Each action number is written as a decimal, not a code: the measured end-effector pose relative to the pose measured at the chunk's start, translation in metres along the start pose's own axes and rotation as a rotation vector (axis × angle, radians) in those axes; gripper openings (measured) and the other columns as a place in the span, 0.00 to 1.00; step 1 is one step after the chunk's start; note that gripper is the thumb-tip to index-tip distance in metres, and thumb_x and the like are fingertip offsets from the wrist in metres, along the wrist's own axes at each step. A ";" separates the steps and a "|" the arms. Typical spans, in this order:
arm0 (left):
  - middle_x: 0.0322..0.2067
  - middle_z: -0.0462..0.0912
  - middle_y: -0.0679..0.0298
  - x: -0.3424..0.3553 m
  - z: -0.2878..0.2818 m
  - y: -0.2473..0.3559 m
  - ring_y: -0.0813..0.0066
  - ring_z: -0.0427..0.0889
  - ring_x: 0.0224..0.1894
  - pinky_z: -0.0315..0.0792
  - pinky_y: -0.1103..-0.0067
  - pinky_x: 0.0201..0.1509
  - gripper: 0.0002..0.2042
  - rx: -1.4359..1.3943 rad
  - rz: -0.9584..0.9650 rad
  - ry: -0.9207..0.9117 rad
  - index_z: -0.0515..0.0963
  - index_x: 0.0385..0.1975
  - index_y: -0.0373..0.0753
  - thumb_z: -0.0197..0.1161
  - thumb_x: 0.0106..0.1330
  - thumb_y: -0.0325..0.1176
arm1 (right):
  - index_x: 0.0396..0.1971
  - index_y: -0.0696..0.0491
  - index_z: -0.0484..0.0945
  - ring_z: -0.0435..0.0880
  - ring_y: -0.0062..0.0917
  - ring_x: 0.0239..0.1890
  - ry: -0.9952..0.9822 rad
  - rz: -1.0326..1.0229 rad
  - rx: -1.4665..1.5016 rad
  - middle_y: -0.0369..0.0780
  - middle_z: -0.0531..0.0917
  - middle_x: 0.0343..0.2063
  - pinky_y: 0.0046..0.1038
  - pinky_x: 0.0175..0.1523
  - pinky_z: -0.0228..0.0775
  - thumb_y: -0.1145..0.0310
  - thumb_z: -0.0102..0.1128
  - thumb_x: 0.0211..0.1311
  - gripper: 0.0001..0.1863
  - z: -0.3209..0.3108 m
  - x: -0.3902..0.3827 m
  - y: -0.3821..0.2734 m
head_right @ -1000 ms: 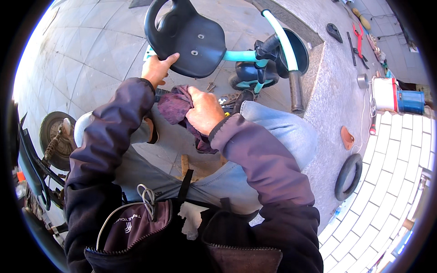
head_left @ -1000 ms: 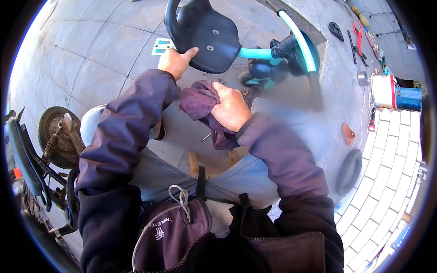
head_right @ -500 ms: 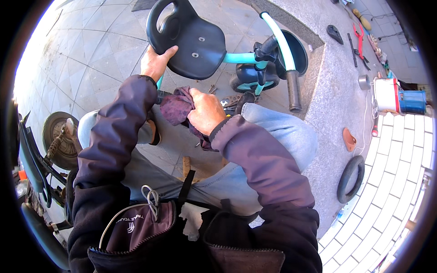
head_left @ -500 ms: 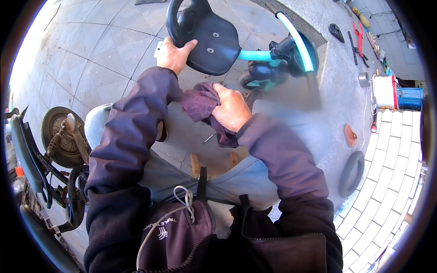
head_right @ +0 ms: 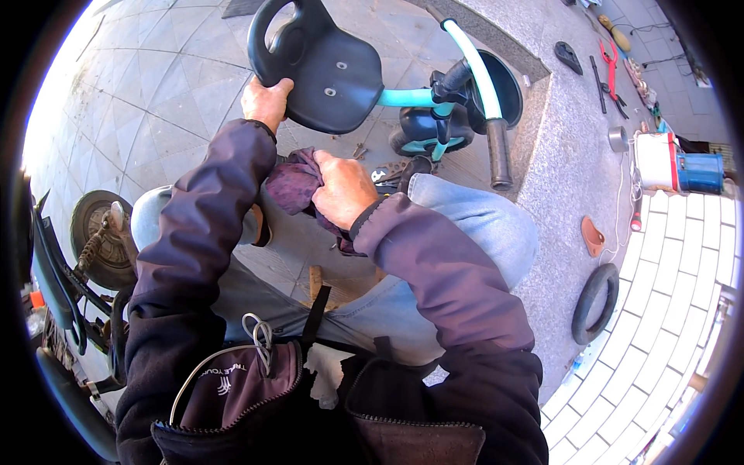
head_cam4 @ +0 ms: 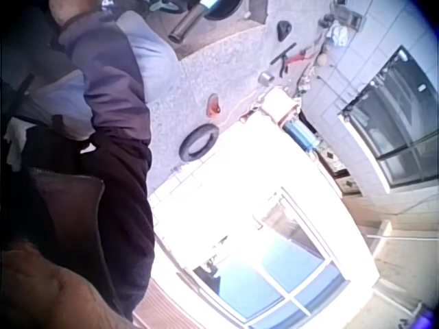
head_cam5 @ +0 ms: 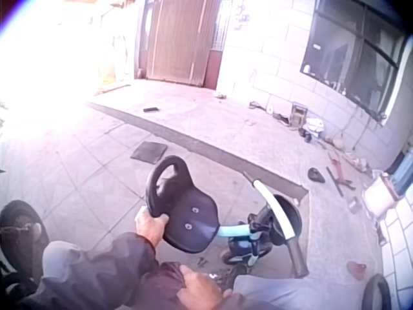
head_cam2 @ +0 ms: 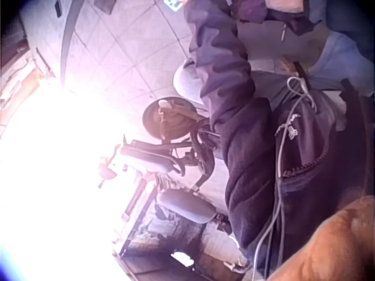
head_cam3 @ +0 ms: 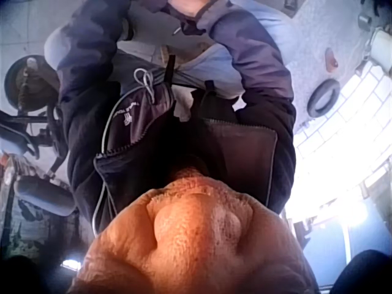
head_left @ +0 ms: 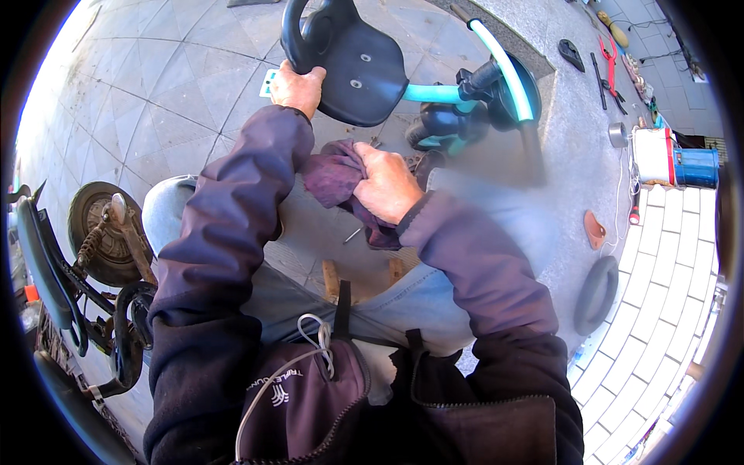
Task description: The person is repairing a child's tricycle while sitting on the floor. They use a screwdriver to remove and reinsert screws into the black plastic seat, then wipe the seat surface with a purple cloth.
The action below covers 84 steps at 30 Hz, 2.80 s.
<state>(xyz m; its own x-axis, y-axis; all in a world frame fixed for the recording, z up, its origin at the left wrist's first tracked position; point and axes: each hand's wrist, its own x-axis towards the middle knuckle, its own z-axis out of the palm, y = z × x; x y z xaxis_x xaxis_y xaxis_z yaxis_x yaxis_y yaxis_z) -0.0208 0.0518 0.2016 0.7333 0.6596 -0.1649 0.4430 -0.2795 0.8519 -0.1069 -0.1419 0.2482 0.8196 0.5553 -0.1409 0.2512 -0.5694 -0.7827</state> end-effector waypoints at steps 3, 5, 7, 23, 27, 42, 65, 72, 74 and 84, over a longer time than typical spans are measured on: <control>0.32 0.85 0.51 0.005 0.002 -0.001 0.61 0.84 0.32 0.78 0.71 0.35 0.20 -0.009 0.072 0.057 0.80 0.40 0.30 0.66 0.50 0.38 | 0.36 0.60 0.74 0.79 0.55 0.35 0.018 -0.033 -0.027 0.58 0.80 0.27 0.48 0.44 0.70 0.77 0.55 0.46 0.14 0.002 0.000 0.001; 0.29 0.85 0.52 0.016 0.003 0.003 0.66 0.85 0.27 0.80 0.73 0.26 0.19 -0.034 0.131 0.085 0.80 0.38 0.28 0.66 0.50 0.36 | 0.36 0.60 0.74 0.79 0.55 0.35 0.009 -0.040 -0.038 0.58 0.80 0.27 0.49 0.44 0.70 0.77 0.55 0.46 0.14 0.003 0.000 0.001; 0.34 0.84 0.49 0.013 0.000 0.030 0.56 0.83 0.37 0.76 0.70 0.41 0.21 -0.096 0.161 0.072 0.81 0.39 0.31 0.65 0.48 0.40 | 0.37 0.60 0.74 0.79 0.56 0.34 0.016 -0.040 -0.045 0.58 0.80 0.26 0.49 0.44 0.70 0.77 0.55 0.46 0.14 0.003 0.000 0.004; 0.44 0.79 0.53 -0.059 -0.186 0.090 0.60 0.84 0.42 0.84 0.65 0.38 0.21 -0.439 0.192 -0.076 0.72 0.48 0.28 0.61 0.62 0.40 | 0.46 0.61 0.76 0.79 0.54 0.45 0.098 -0.034 -0.048 0.59 0.81 0.37 0.43 0.52 0.70 0.73 0.53 0.51 0.20 -0.007 0.005 -0.013; 0.41 0.80 0.55 -0.098 -0.230 0.070 0.64 0.85 0.37 0.83 0.68 0.36 0.20 -0.409 0.132 -0.032 0.75 0.46 0.29 0.59 0.62 0.40 | 0.50 0.59 0.77 0.84 0.40 0.44 0.267 0.006 0.155 0.51 0.84 0.39 0.33 0.52 0.71 0.69 0.57 0.52 0.23 -0.031 0.004 -0.011; 0.32 0.83 0.59 -0.172 -0.220 -0.002 0.70 0.84 0.29 0.80 0.77 0.26 0.17 -0.556 0.010 -0.226 0.78 0.40 0.31 0.59 0.61 0.39 | 0.49 0.62 0.78 0.79 0.18 0.39 0.883 -0.395 -0.088 0.37 0.83 0.40 0.20 0.45 0.71 0.70 0.67 0.56 0.21 -0.083 -0.026 -0.009; 0.31 0.85 0.58 -0.174 -0.177 -0.026 0.74 0.83 0.34 0.76 0.76 0.41 0.15 -0.344 0.188 -0.085 0.78 0.43 0.31 0.61 0.59 0.34 | 0.47 0.56 0.77 0.83 0.37 0.40 0.081 -0.550 0.122 0.43 0.82 0.35 0.33 0.44 0.76 0.83 0.57 0.43 0.25 -0.063 -0.031 -0.113; 0.30 0.85 0.58 -0.175 -0.183 -0.033 0.74 0.83 0.34 0.76 0.77 0.41 0.15 -0.310 0.261 -0.055 0.78 0.43 0.32 0.61 0.58 0.32 | 0.39 0.47 0.79 0.81 0.33 0.32 -0.071 -0.806 -0.796 0.38 0.77 0.28 0.36 0.33 0.74 0.77 0.55 0.48 0.16 -0.040 -0.024 -0.079; 0.30 0.85 0.58 -0.175 -0.182 -0.033 0.75 0.83 0.32 0.76 0.77 0.39 0.14 -0.365 0.229 -0.078 0.78 0.42 0.32 0.62 0.58 0.32 | 0.40 0.48 0.79 0.81 0.35 0.33 0.236 -0.583 -0.932 0.39 0.79 0.28 0.37 0.35 0.74 0.79 0.54 0.48 0.17 -0.078 0.004 -0.053; 0.28 0.85 0.60 -0.166 -0.179 -0.037 0.76 0.81 0.30 0.76 0.77 0.37 0.14 -0.345 0.230 -0.074 0.78 0.42 0.32 0.62 0.58 0.32 | 0.41 0.50 0.79 0.81 0.36 0.35 -0.294 -0.784 -0.549 0.40 0.81 0.30 0.36 0.38 0.77 0.79 0.55 0.47 0.18 -0.024 -0.041 -0.108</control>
<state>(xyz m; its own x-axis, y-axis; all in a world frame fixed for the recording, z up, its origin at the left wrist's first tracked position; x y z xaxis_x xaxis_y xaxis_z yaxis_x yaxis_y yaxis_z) -0.2515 0.0778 0.2862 0.8333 0.5523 0.0244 0.0738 -0.1548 0.9852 -0.1546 -0.1180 0.3529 0.1792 0.9794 0.0931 0.9301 -0.1378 -0.3406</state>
